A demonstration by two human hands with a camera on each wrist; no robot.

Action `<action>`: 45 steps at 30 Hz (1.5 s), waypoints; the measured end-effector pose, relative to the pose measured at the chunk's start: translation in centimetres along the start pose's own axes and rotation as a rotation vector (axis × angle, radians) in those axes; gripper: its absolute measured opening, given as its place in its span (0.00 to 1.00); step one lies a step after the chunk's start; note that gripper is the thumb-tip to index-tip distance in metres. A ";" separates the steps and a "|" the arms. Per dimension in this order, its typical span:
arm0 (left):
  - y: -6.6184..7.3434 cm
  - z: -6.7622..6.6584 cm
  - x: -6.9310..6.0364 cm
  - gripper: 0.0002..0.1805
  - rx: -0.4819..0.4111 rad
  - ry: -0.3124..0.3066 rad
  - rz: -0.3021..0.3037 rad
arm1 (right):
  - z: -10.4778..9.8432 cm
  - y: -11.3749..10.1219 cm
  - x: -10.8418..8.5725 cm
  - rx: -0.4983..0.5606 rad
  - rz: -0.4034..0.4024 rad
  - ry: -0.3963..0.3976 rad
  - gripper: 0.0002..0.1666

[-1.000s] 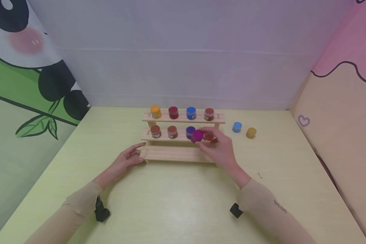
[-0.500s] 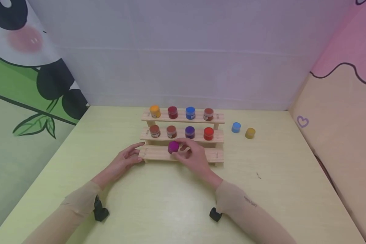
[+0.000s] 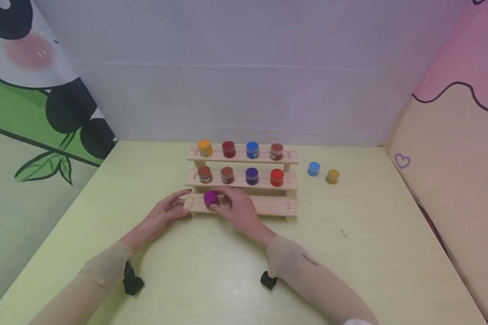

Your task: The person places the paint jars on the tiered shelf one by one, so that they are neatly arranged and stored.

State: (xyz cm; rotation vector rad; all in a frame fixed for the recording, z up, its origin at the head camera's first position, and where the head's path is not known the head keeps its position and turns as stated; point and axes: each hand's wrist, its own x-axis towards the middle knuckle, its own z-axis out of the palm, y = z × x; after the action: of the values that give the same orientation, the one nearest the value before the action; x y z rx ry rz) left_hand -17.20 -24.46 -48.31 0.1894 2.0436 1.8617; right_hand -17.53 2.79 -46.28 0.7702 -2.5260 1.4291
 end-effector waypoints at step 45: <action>-0.1 -0.1 0.1 0.35 0.016 -0.007 0.007 | 1.7 -0.1 0.8 -0.174 0.083 -0.044 0.26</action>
State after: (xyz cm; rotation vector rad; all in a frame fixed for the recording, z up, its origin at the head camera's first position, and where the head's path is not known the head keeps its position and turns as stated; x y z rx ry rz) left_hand -17.27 -24.55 -48.37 0.2075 2.0563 1.8470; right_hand -18.00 1.07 -46.85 0.6812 -2.7002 1.2069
